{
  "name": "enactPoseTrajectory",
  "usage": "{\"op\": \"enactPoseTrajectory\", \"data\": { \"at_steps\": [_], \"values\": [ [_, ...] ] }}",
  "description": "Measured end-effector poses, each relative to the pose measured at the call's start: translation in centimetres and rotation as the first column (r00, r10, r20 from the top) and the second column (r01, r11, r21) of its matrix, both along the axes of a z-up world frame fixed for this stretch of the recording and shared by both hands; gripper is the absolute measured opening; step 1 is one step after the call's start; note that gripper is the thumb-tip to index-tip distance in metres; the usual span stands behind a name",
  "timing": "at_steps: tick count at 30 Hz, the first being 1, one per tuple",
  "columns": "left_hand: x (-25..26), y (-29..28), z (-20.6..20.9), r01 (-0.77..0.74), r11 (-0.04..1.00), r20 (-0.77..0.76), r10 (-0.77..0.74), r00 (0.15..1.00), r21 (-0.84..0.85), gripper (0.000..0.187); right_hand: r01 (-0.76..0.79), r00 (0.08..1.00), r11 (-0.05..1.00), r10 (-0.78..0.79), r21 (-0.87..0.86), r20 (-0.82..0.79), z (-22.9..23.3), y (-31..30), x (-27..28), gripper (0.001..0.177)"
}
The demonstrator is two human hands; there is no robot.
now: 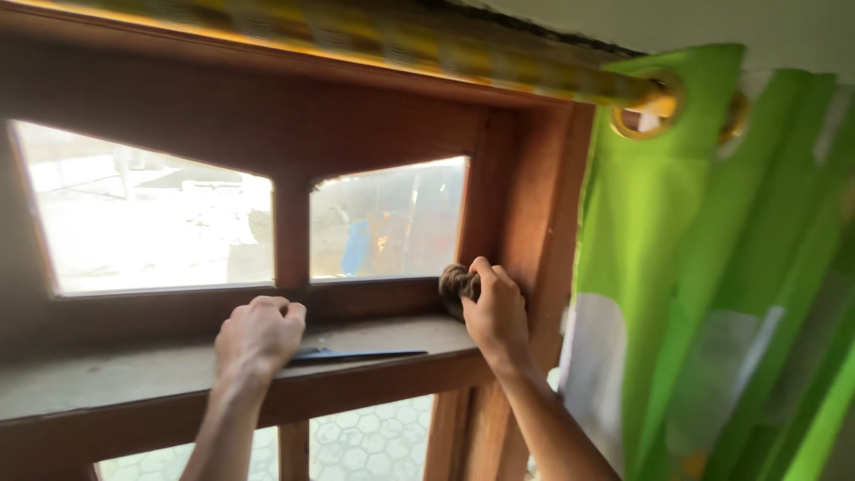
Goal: Cleaning the glass panes of a wooden window using a cloth and spray.
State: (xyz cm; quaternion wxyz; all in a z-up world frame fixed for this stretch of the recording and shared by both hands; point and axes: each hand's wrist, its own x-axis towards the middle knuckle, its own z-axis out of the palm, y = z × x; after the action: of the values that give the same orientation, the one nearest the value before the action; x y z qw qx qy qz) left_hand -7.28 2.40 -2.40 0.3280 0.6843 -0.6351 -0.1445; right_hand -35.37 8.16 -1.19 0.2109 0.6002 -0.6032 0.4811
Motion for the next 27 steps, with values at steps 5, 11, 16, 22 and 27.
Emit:
{"op": "enactPoseTrajectory", "data": {
  "at_steps": [5, 11, 16, 22, 27],
  "values": [
    [0.2, -2.2, -1.4, 0.003, 1.0, -0.006, -0.003, 1.0, -0.013, 0.05, 0.071, 0.997, 0.989, -0.064, -0.133, 0.053, -1.1, -0.1, -0.2, 0.034],
    [0.2, -3.1, -1.6, -0.035, 0.999, 0.04, 0.036, 0.999, -0.023, 0.052, 0.254, 0.931, 0.93, -0.31, -0.267, -0.194, 1.1, 1.8, 0.8, 0.034],
    [0.2, -2.5, -1.5, -0.05, 0.998, 0.021, 0.051, 0.998, -0.037, 0.052, 0.288, 0.957, 0.928, -0.29, 0.234, -0.028, -0.2, 0.1, -0.8, 0.023],
    [0.0, -3.2, -2.1, -0.036, 0.999, 0.006, 0.036, 0.999, 0.018, 0.053, 0.098, 0.951, 0.991, -0.068, -0.086, 0.303, -2.1, -1.5, 1.7, 0.04],
    [0.0, -2.9, -1.4, -0.057, 0.998, 0.034, 0.057, 0.998, -0.023, 0.052, 0.19, 0.964, 0.981, -0.192, 0.024, 0.187, -1.3, -1.8, 2.9, 0.063]
  ]
}}
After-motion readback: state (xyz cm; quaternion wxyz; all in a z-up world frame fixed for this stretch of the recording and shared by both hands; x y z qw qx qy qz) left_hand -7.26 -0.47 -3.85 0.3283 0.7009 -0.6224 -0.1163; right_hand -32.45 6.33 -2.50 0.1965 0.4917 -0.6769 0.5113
